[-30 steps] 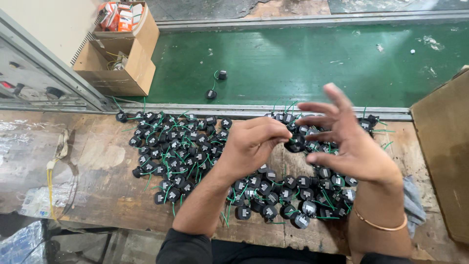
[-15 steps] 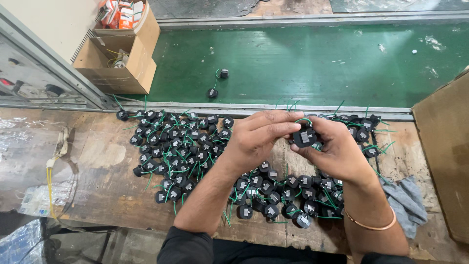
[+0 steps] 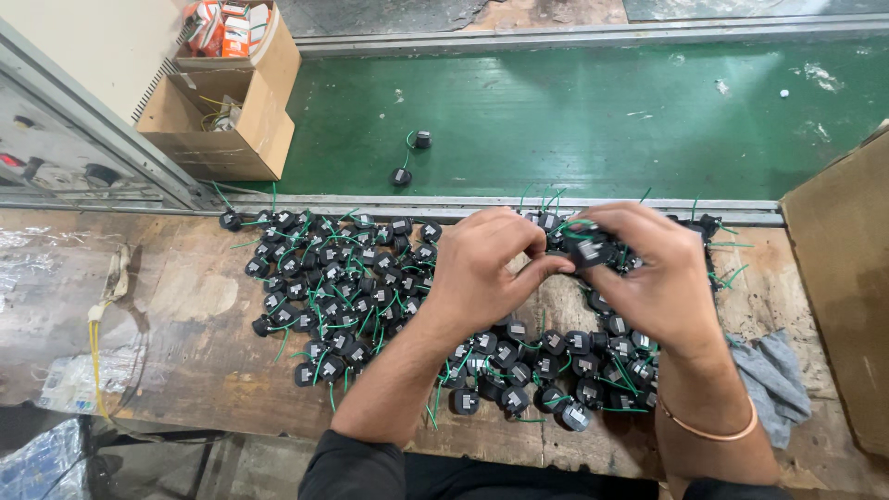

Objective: The person picks up black power adapters with green cords from a workbench, winds each cord around its adapter by hand, and stacks the bundled adapters in a pile on the bench, working through them one at a time.

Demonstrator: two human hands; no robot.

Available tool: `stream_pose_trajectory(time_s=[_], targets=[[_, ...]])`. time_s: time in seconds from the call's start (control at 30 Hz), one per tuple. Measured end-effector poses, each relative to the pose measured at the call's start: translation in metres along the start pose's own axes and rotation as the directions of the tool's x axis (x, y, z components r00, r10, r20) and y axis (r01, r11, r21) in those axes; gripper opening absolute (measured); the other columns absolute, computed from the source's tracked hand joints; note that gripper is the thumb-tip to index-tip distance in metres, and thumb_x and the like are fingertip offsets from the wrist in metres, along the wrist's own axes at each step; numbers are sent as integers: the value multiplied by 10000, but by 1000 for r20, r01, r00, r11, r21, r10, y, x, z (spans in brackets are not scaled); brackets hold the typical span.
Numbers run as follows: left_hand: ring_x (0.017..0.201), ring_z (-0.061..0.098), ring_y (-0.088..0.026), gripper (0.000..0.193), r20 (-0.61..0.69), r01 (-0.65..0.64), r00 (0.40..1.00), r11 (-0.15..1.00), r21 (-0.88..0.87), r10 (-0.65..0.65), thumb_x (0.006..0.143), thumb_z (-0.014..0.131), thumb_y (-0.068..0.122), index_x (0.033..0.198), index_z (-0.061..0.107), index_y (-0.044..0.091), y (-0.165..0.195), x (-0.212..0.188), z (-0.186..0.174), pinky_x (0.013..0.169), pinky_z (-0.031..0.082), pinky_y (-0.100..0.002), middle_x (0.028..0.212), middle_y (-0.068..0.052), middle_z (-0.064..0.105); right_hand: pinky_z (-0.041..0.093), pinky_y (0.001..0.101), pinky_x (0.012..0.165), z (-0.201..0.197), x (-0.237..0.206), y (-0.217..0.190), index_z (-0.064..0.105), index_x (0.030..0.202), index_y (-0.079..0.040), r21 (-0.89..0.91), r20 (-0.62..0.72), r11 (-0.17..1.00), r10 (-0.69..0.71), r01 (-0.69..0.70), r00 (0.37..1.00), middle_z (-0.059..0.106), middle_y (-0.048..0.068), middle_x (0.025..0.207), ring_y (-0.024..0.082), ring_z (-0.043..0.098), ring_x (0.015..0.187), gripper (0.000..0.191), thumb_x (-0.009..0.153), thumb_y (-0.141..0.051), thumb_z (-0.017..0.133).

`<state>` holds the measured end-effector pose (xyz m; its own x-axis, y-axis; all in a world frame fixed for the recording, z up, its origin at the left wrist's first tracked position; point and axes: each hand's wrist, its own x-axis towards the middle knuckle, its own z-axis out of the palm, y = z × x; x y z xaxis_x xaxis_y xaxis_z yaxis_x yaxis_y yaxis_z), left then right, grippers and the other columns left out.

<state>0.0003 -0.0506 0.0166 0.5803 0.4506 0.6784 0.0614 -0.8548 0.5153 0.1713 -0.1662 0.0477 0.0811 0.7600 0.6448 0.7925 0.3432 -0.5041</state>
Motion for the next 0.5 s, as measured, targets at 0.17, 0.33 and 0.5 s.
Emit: stream_pose_trajectory(time_s=[0.17,0.33,0.5], targets=[[929,696,-348,414,604,14,783,974,224,-150,755,835,467,970,712,135,-23,-12,31,743,537,-506,907,-92,732,566,288,910,-14,-3,4,615,1080,10,112,-204,993,64,-42,977,668,132,1200,182,674,1065,347,812,39,834],[1031,703,-281,576,866,-200,500,971,130,-13,548,885,354,1098,749,249,-25,-47,109,783,573,-451,1045,-26,748,583,252,918,-15,-8,2,568,1267,29,207,-223,975,134,-87,965,606,120,1273,144,671,1077,383,948,99,770],[1088,724,-262,367,918,-173,382,968,184,-107,742,840,302,1099,780,245,-42,-53,125,866,586,-437,1111,-29,775,573,297,878,-18,-3,-3,582,1274,36,2,-250,999,36,-37,968,536,164,1351,162,650,989,433,877,132,728]])
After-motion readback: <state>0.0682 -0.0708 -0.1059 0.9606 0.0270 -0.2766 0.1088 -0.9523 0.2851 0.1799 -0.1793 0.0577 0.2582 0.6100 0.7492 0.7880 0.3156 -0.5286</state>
